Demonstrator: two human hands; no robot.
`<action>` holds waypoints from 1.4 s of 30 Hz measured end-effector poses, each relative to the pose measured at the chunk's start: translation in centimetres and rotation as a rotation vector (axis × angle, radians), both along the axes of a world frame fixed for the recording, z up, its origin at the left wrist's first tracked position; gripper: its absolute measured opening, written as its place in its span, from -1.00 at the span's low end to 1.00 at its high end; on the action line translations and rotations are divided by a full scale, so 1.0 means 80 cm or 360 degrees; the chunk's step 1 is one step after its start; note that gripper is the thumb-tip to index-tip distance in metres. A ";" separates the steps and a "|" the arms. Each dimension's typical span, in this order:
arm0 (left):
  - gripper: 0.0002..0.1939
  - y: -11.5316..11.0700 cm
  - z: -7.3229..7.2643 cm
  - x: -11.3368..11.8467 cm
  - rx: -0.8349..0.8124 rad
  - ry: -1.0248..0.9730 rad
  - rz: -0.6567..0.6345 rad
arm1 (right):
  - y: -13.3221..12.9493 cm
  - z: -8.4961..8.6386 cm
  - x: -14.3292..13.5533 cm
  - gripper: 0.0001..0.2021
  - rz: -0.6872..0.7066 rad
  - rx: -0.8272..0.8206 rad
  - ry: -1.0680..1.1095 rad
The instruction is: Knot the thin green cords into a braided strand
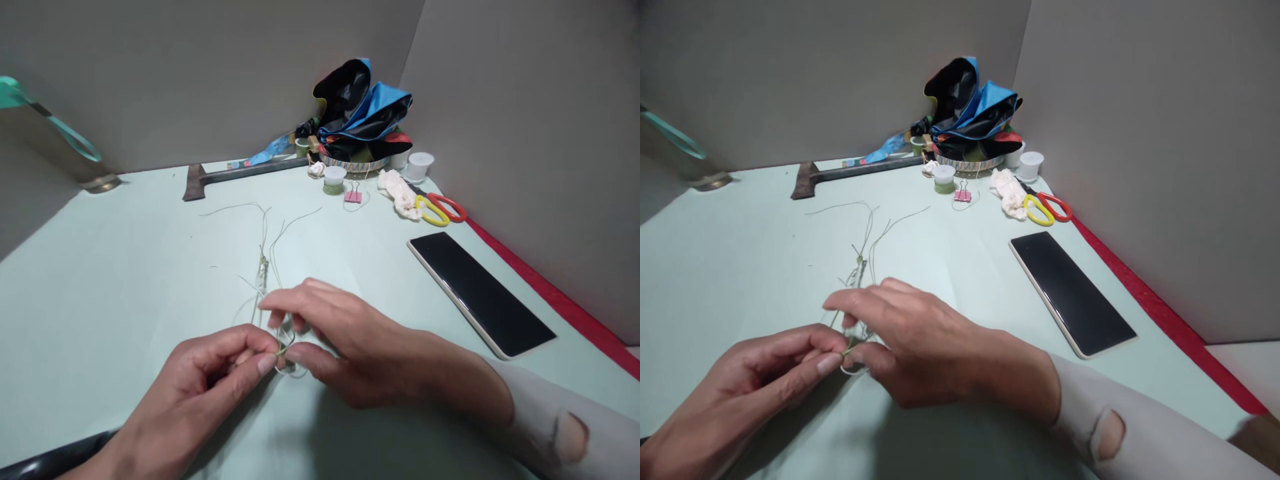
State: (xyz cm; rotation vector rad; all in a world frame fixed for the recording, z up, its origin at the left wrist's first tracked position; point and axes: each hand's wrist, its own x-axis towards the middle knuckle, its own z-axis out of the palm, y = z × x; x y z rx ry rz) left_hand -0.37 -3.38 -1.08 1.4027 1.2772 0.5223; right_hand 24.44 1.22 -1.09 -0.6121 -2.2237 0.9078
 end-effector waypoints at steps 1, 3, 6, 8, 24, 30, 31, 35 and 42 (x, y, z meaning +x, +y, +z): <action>-0.50 -0.001 -0.002 0.000 -0.0016 -0.0010 -0.0006 | 0.000 -0.001 0.003 -0.77 -0.0085 0.0088 0.0100; -0.52 -0.003 -0.006 0.000 -0.0025 -0.0050 0.0014 | 0.001 -0.001 0.008 -0.87 -0.0223 0.0196 0.0235; -0.51 -0.008 -0.012 0.002 -0.0012 -0.0178 0.0112 | -0.003 0.001 0.012 -0.92 -0.0123 0.0203 0.0246; -0.49 -0.010 -0.012 0.004 -0.0014 -0.0208 0.0176 | -0.008 0.000 0.010 -0.85 -0.0026 0.0268 0.0124; -0.45 -0.008 0.001 0.008 -0.0188 -0.0303 0.0238 | 0.003 0.019 0.031 -0.78 0.0288 0.0082 -0.0378; -0.38 -0.011 0.017 0.020 -0.0348 -0.0258 0.0493 | 0.018 0.049 0.070 -0.65 0.0411 -0.0225 -0.0905; -0.37 -0.011 0.018 0.021 -0.0354 -0.0253 0.0507 | 0.017 0.054 0.078 -0.66 0.0374 -0.0286 -0.0971; -0.37 -0.011 0.019 0.021 -0.0349 -0.0244 0.0525 | 0.009 0.073 0.116 -0.72 0.0048 -0.0262 -0.1032; -0.38 -0.009 0.012 0.015 -0.0287 -0.0184 0.0497 | 0.009 0.107 0.151 -0.64 -0.0281 -0.0353 -0.1019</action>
